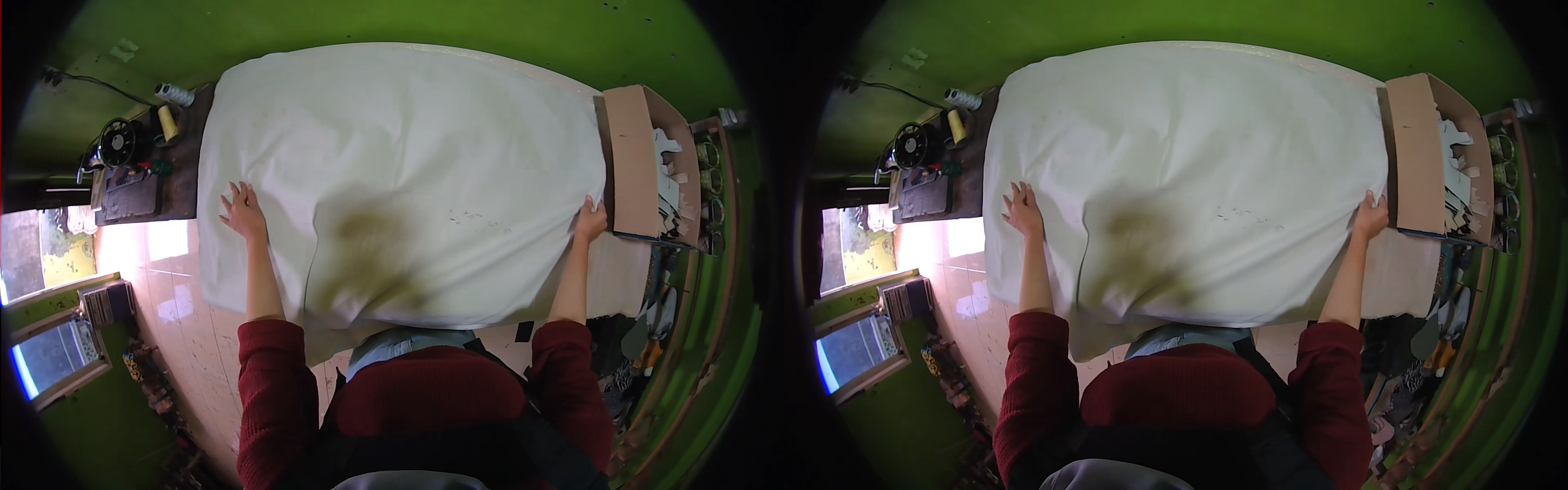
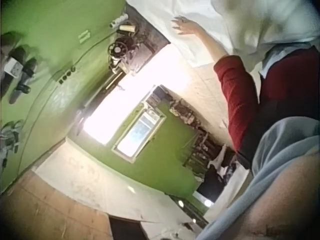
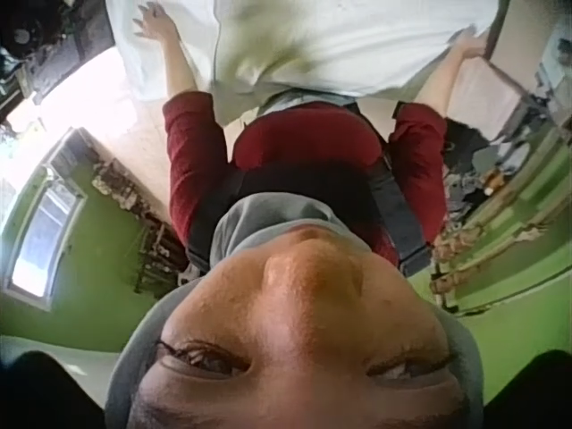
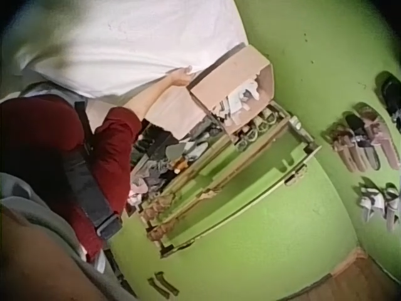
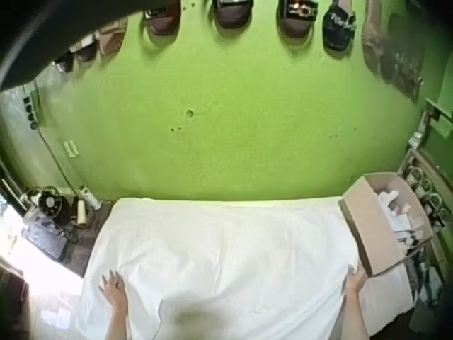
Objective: Unfold and lay out a large piece of white fabric or leather on a work table.
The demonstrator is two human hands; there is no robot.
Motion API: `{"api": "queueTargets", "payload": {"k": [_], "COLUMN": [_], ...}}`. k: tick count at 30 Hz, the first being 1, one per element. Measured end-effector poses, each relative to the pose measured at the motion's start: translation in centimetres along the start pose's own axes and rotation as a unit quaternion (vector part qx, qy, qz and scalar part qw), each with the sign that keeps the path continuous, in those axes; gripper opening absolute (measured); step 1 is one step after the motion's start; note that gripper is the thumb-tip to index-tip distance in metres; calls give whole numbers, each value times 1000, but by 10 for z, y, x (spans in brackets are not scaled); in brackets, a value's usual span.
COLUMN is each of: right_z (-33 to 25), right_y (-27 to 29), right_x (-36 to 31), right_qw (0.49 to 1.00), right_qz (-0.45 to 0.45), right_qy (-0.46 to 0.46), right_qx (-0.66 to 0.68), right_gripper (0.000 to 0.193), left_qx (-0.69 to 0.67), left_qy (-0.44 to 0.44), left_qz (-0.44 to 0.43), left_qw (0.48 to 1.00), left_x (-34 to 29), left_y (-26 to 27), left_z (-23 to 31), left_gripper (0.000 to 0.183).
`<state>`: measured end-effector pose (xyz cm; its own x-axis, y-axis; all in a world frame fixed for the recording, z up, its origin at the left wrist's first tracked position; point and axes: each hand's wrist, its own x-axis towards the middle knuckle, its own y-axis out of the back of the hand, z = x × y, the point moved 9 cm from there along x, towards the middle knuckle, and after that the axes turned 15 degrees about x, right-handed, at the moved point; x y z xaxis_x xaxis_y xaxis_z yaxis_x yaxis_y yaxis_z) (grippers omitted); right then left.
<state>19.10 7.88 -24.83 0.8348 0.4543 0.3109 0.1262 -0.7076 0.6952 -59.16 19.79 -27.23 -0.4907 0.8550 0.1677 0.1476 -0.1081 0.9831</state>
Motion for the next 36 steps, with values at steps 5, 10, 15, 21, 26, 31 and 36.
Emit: {"api": "queueTargets", "payload": {"k": [5, 10, 15, 21, 26, 31, 36], "right_z": [-55, -48, 17, 21, 54, 75, 39], "right_y": [-8, 17, -8, 20, 91, 119, 132], "right_x": [6, 18, 7, -15, -94, -171, -174], "right_qw": [994, 971, 998, 948, 987, 999, 992], "right_qz": [21, -21, -29, -149, -113, -22, 45], "right_qy": [53, 7, 47, -30, -15, 7, -1], "right_qx": [92, 240, -36, 281, 112, -24, 117], "right_gripper": [41, 46, 56, 60, 60, 50, 38], "left_qx": [-32, -93, -134, -294, -139, -75, -75], "left_qy": [8, -6, -50, -160, -172, -187, -170], "left_qz": [55, 47, -146, -222, -211, -98, -48], "left_qw": [998, 995, 979, 916, 952, 975, 981], "left_x": [8, 7, -18, -96, -126, -141, -145], "left_y": [-6, -5, -10, 18, 12, 5, 8], "left_z": [0, -15, 10, 21, -21, -17, -16], "left_gripper": [32, 38, 59, 46, 51, 56, 53]}}
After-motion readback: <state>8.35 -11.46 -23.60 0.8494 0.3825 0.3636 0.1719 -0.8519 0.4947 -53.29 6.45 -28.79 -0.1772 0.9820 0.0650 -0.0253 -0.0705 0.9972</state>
